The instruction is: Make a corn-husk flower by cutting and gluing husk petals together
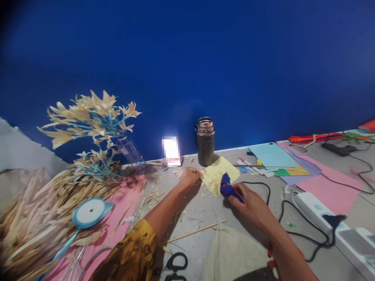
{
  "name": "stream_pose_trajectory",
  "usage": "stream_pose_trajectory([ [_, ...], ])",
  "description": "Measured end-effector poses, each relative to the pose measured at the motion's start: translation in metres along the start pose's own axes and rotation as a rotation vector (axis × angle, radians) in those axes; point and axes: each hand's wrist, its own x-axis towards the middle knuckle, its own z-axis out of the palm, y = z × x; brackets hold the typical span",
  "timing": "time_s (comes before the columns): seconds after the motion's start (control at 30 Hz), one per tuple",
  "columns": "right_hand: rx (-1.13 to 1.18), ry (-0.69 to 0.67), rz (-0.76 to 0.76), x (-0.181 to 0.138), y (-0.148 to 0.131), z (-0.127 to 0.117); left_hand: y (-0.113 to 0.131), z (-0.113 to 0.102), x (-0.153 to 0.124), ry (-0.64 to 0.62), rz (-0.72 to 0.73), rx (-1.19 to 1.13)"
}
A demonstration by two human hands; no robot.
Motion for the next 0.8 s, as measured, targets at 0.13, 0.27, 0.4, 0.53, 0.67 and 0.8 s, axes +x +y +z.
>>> stream_pose_trajectory([
  [0.13,0.437,-0.048,0.052,-0.005,-0.006,-0.008,0.006,-0.004,-0.017,-0.043,-0.033,-0.141],
  [0.27,0.562,-0.095,0.043,-0.011,-0.009,-0.003,0.012,-0.010,-0.033,-0.162,-0.103,-0.303],
  [0.4,0.596,-0.163,0.005,-0.013,-0.010,0.003,0.014,-0.011,-0.040,-0.238,-0.146,-0.421],
  [0.53,0.602,-0.201,-0.034,-0.014,-0.013,0.002,0.014,-0.010,-0.041,-0.271,-0.185,-0.469],
  [0.67,0.587,-0.193,-0.026,-0.013,-0.012,0.003,0.014,-0.011,-0.041,-0.299,-0.228,-0.491],
  [0.8,0.577,-0.197,-0.003,-0.013,-0.006,0.004,0.014,-0.012,-0.039,-0.329,-0.270,-0.501],
])
